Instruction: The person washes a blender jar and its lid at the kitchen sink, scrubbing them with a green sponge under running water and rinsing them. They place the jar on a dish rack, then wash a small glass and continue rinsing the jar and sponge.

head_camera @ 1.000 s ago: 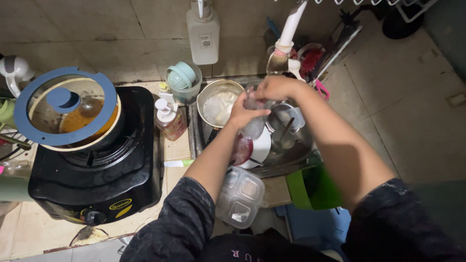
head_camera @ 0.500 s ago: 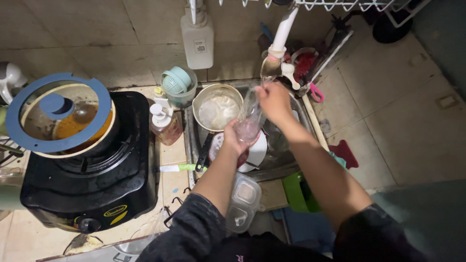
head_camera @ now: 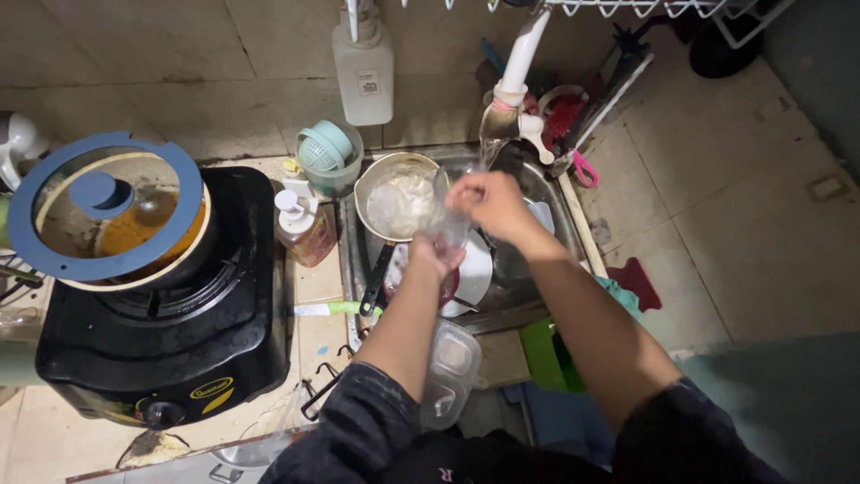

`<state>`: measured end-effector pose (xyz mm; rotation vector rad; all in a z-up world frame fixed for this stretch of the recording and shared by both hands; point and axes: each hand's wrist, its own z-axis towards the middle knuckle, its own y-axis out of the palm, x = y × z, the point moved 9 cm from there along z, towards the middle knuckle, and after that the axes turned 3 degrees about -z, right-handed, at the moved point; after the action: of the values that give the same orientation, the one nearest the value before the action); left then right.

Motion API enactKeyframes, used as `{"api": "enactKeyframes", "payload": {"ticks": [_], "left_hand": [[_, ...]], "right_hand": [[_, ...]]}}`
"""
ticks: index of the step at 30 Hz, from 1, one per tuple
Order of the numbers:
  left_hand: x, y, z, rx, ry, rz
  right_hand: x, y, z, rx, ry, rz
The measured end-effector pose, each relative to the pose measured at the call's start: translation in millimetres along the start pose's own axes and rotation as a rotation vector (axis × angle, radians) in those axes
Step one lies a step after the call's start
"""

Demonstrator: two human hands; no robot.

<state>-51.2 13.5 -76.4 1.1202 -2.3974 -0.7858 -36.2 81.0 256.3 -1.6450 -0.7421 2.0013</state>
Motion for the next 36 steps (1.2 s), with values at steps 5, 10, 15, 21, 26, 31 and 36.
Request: {"api": "enactKeyframes", "payload": {"ticks": [5, 10, 15, 21, 26, 31, 36], "left_hand": [[-8.0, 37.6, -58.5, -0.163, -0.050, 0.161], [-20.9, 93.7, -77.3, -0.417, -0.111, 0.030], [-5.8, 109.2, -84.5, -0.517, 0.037, -0.006], [-19.0, 84.2, -75.7, -0.274, -0.021, 0.275], [-5.3, 90.6, -84.9, -0.237, 0.304, 0.676], [22.6, 103.5, -129.1, -0.261, 0.667, 0.886], [52.5, 107.9, -174.5, -0.153, 1.011, 1.222]], "right_hand": [[30.9, 16.1, -12.5, -0.368, 0.105, 0.124], [44.4, 12.0, -7.3, -0.499, 0.302, 0.178], [37.9, -6.9, 6.3, -0.145, 0.424, 0.296], [56.5, -11.7, 25.4, -0.023, 0.443, 0.435], [86.3, -1.5, 44.5, -0.012, 0.510, 0.527], [85.8, 17.3, 61.9, -0.083, 0.580, 0.611], [80.1, 23.1, 71.4, -0.156, 0.583, 0.576]]}}
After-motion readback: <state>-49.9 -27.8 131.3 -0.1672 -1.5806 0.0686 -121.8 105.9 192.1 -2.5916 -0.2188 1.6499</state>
